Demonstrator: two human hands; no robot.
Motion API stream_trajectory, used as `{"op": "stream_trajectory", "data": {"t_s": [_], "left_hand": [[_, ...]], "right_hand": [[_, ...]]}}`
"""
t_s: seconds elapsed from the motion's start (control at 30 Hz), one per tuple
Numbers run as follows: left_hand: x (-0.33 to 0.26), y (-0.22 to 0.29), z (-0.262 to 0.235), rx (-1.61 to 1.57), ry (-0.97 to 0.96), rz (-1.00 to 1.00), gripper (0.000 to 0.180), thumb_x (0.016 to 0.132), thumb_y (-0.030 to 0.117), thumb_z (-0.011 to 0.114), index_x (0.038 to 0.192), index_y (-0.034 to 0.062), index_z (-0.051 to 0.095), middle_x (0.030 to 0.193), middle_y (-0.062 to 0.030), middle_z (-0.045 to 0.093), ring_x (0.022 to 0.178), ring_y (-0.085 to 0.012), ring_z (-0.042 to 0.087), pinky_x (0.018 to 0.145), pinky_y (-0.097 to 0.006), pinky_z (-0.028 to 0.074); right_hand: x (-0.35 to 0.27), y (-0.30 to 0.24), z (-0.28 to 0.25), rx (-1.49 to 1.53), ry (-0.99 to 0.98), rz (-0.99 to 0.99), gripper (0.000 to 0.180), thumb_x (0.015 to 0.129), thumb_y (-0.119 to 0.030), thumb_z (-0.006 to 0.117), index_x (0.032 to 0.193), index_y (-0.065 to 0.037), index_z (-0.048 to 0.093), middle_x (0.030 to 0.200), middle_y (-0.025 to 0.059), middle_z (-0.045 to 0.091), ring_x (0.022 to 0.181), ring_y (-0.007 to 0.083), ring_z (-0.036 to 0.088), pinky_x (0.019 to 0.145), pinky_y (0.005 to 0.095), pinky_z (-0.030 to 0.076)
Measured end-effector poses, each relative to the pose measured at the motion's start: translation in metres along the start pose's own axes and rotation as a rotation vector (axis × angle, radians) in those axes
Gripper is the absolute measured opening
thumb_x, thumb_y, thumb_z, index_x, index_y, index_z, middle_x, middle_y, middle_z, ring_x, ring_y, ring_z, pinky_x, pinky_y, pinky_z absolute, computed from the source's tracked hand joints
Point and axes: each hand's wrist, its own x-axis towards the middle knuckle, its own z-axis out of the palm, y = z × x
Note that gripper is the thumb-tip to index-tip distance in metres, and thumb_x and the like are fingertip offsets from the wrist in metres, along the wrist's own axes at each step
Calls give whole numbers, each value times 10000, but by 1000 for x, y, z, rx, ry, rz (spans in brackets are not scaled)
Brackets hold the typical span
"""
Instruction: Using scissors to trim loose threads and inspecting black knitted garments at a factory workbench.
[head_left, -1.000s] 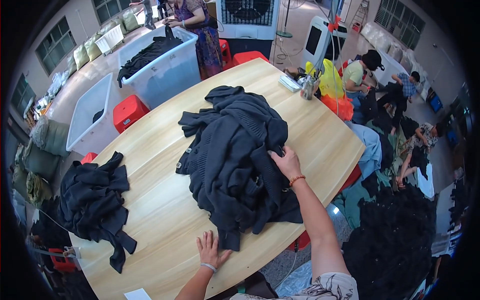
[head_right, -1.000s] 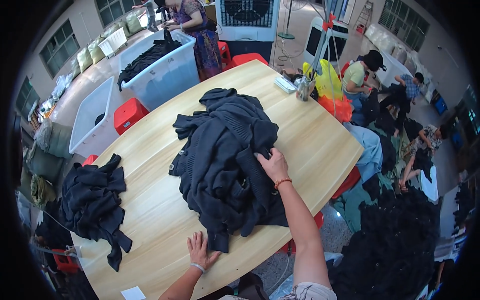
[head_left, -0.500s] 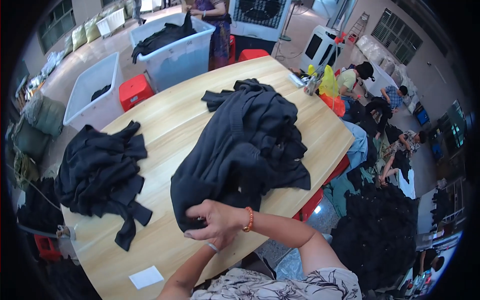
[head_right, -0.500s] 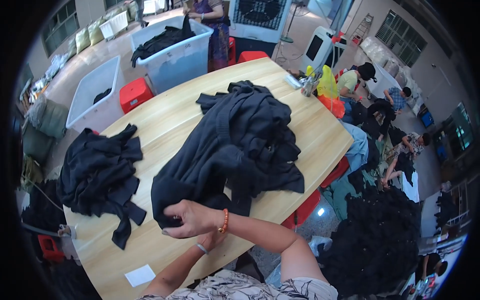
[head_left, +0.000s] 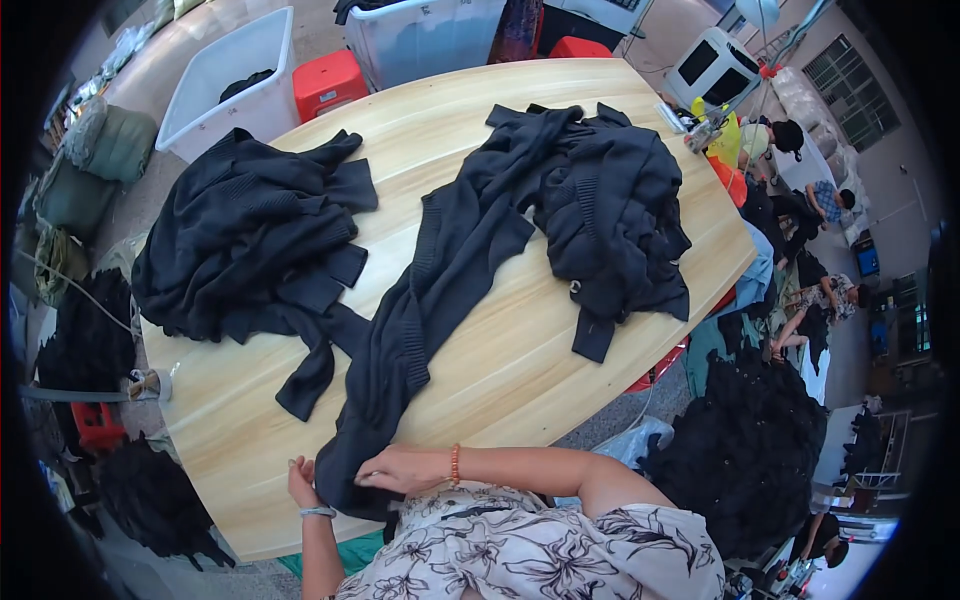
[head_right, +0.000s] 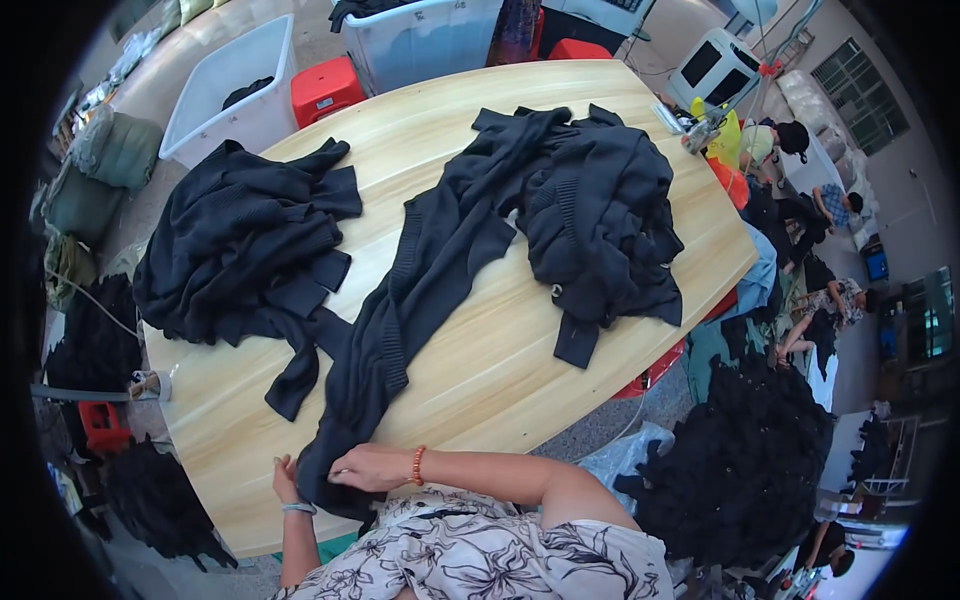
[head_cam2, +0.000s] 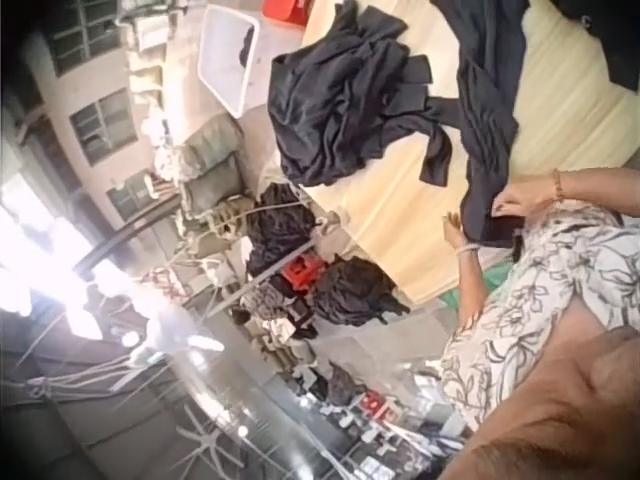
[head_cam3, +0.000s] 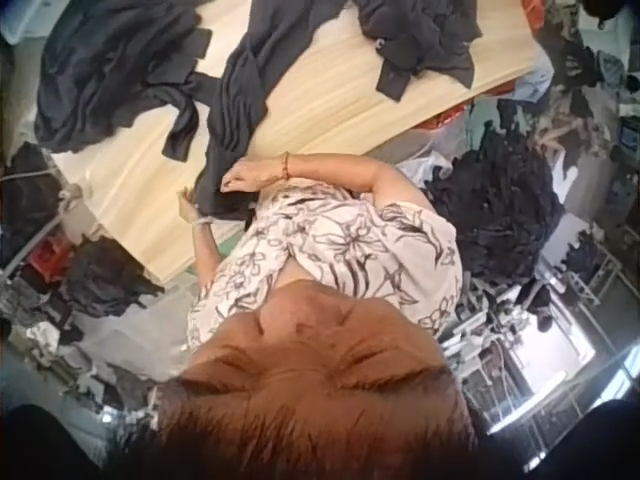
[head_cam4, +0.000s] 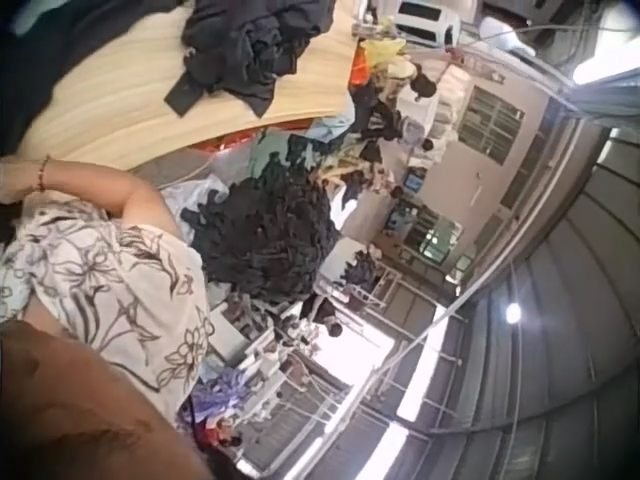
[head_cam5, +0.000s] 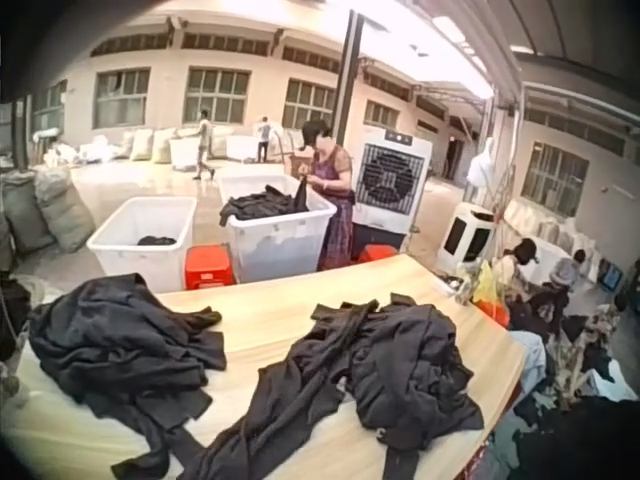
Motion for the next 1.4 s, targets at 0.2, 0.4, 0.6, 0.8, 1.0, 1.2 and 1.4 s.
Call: {"op": "stream_trajectory", "data": {"t_s": [0.2, 0.4, 0.6, 0.8, 1.0, 1.2, 1.4], "left_hand": [[-41, 68, 107, 440, -214, 708, 241, 969, 154, 580, 1161, 14, 618, 1063, -57, 629, 843, -104, 572, 743, -233, 471], [-8, 61, 309, 549, -479, 692, 546, 865, 283, 745, 1270, -31, 556, 1006, -100, 645, 881, -150, 616, 807, -283, 512], [26, 74, 439, 605, -299, 592, 549, 771, 228, 772, 1205, -58, 592, 1010, -162, 701, 876, -215, 671, 826, -309, 519], [-59, 88, 391, 232, -1099, 376, 289, 853, 74, 687, 1115, 17, 579, 1004, 22, 624, 866, -38, 559, 772, -203, 459], [-140, 14, 235, 648, -1280, 80, 283, 806, 179, 694, 983, 5, 559, 806, -59, 616, 743, -162, 585, 673, -316, 473], [-134, -35, 155, 1361, -801, 174, 456, 786, 413, 753, 841, -21, 623, 800, -201, 678, 764, -361, 673, 688, -424, 523], [-125, -53, 174, 1003, -357, 259, 545, 757, 489, 787, 811, -28, 622, 721, -166, 653, 707, -327, 654, 675, -400, 509]], "right_hand": [[-90, 76, -60, -813, 194, 627, 187, 864, -131, 500, 911, -35, 653, 839, 208, 672, 856, 351, 684, 705, 473, 541], [-136, 78, -138, -652, 634, 679, 210, 912, -205, 529, 989, -68, 668, 937, 187, 670, 869, 382, 655, 760, 451, 530], [-137, 73, -185, -557, 860, 435, 165, 896, -166, 617, 1006, -57, 675, 935, 159, 678, 840, 345, 663, 731, 418, 528], [-184, 90, -218, -304, 1080, 452, 153, 911, -157, 636, 966, -21, 681, 845, 144, 681, 716, 278, 662, 649, 343, 510], [-137, 49, -240, -437, 1139, 267, 226, 871, -167, 711, 1048, -32, 672, 892, 69, 672, 789, 150, 631, 682, 260, 494], [-60, 101, -178, -666, 727, 388, 714, 773, -391, 774, 1360, -119, 472, 1314, 145, 530, 951, 323, 673, 810, 397, 547], [-42, 115, -150, -711, 673, 817, 763, 799, -276, 753, 1418, -93, 346, 1164, 217, 547, 951, 382, 652, 797, 452, 549]]}}
